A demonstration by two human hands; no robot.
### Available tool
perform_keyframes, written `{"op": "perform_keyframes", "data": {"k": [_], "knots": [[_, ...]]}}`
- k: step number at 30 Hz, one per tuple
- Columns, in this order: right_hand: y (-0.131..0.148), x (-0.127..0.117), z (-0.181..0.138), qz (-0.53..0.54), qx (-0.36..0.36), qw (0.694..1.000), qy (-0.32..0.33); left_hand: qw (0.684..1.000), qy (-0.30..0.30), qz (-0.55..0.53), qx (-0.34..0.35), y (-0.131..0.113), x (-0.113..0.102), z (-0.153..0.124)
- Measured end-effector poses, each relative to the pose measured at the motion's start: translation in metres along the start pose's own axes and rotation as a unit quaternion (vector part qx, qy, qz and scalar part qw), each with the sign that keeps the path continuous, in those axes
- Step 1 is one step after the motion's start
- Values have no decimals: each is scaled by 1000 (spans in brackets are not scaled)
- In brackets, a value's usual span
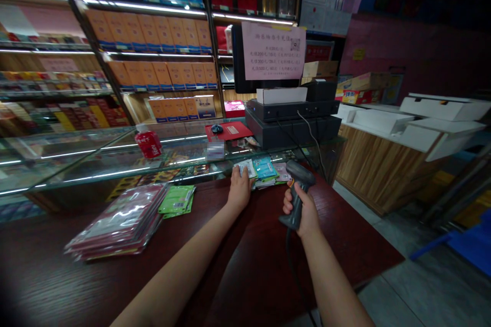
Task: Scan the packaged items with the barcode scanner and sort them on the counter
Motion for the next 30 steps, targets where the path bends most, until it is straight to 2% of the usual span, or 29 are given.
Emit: {"op": "perform_keyframes", "data": {"k": [6,10,13,17,22,25,30], "knots": [[-1,-1,-1,-7,2,1000,-1,999,19,28,26,-7,-14,-6],[-2,0,-2,-11,5,1000,10,996,22,59,66,-3,-42,-19],[-3,-1,-4,-15,10,1000,8,994,29,77,69,11,-70,-31],[-6,0,-6,-23,26,999,6,991,29,134,4,47,-110,-41],[-10,2,-9,-42,32,999,2,963,6,214,-164,107,-151,-50],[-11,1,-9,-54,30,998,-5,947,28,229,-225,129,-158,-53],[-13,-1,-8,-65,33,997,-11,951,48,207,-223,133,-154,-52]]}}
Point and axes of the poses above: each hand's wrist, its own z-axis towards the middle knuckle, its own x-axis out of the palm, y = z × x, the point moved 8 cm from there along z, towards the middle knuckle, and after that the axes turned 15 degrees about -z, right-handed, at the moved point
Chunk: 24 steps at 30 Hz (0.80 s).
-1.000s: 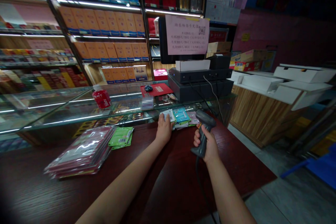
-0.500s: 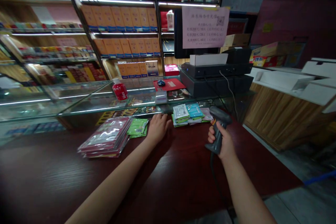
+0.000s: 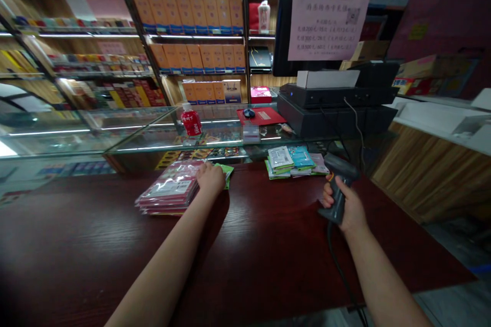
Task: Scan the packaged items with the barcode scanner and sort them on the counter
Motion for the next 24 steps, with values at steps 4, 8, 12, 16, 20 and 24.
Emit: {"op": "perform_keyframes", "data": {"k": [4,8,12,16,20,24], "knots": [[-1,-1,1,-7,1,1000,3,1000,8,-20,0,-3,0,0],[-2,-2,2,-12,-1,1000,5,999,-12,-34,-4,-4,-5,-1],[-1,-1,1,-4,2,1000,3,996,-9,-87,1,-3,-9,4],[2,2,-1,3,-3,1000,3,975,-6,-220,25,-2,-14,17],[9,8,-6,-9,-16,1000,22,866,18,-500,0,-9,-9,23],[9,23,-13,-52,-10,994,99,651,17,-758,-25,-30,2,19]]}}
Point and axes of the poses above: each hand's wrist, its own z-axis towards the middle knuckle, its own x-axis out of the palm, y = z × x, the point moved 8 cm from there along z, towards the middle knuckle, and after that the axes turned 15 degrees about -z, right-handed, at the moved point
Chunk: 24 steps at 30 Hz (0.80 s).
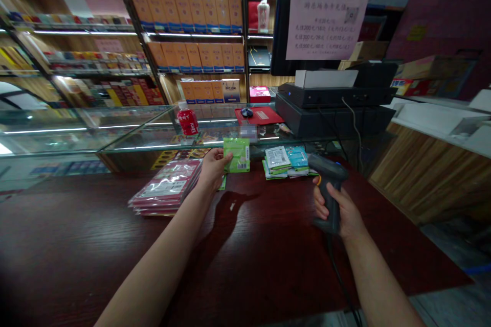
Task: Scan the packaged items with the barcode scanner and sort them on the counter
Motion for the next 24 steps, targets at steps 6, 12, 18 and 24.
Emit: {"op": "perform_keyframes", "data": {"k": [6,12,18,24], "knots": [[-16,26,-10,-68,45,989,126,994,-43,-79,67,10,11,-9],[-24,32,-14,-105,54,980,159,992,-52,-83,76,19,11,-13],[-23,33,-15,-108,54,978,169,992,-72,-80,65,26,8,-12],[-23,30,-13,-105,52,980,160,992,-65,-89,67,29,7,-11]]}}
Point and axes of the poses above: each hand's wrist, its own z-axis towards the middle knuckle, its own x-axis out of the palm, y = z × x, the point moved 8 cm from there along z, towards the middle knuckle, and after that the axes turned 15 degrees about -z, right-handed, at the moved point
